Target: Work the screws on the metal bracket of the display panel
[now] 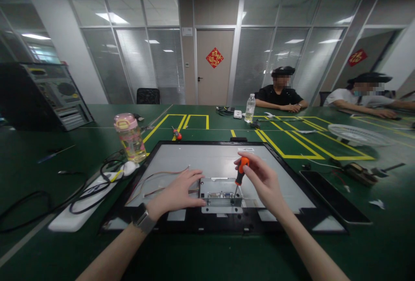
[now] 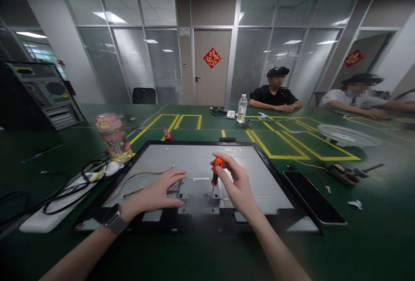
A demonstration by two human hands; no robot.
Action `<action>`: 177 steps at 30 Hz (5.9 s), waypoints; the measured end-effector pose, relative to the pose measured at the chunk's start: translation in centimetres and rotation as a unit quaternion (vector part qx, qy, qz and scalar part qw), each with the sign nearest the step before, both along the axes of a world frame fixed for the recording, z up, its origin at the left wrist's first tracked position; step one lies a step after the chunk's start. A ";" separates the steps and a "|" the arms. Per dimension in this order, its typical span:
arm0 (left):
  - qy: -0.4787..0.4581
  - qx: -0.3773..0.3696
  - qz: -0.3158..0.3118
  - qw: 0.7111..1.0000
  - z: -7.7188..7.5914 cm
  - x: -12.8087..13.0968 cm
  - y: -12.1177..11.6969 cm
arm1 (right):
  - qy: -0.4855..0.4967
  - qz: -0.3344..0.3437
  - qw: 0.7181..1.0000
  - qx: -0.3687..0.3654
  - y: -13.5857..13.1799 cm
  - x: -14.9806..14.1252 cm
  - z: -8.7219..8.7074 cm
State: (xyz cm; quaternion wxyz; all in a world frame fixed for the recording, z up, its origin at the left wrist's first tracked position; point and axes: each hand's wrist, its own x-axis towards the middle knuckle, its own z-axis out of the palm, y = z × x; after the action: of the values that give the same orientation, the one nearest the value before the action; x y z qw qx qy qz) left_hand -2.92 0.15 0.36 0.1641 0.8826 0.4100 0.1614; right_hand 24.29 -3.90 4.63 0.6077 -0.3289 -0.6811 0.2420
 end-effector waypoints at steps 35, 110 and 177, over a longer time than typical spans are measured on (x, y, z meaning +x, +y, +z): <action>0.015 0.001 -0.001 1.000 0.3 0.1 -0.1 | 0.095 0.104 0.986 -0.089 0.6 0.4 0.2; 0.009 0.026 -0.018 0.999 0.1 0.2 -0.1 | -0.120 -0.039 0.991 0.043 0.1 0.3 0.3; -0.003 0.020 -0.006 1.000 0.5 0.3 -0.6 | 0.005 -0.006 1.000 -0.017 -0.3 -3.5 -3.0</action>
State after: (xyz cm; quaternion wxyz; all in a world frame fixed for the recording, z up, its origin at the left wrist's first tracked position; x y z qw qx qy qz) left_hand -2.59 -0.42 0.83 0.1485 0.8876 0.4009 0.1715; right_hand 20.80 -4.19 1.60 0.6070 -0.3424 -0.6717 0.2513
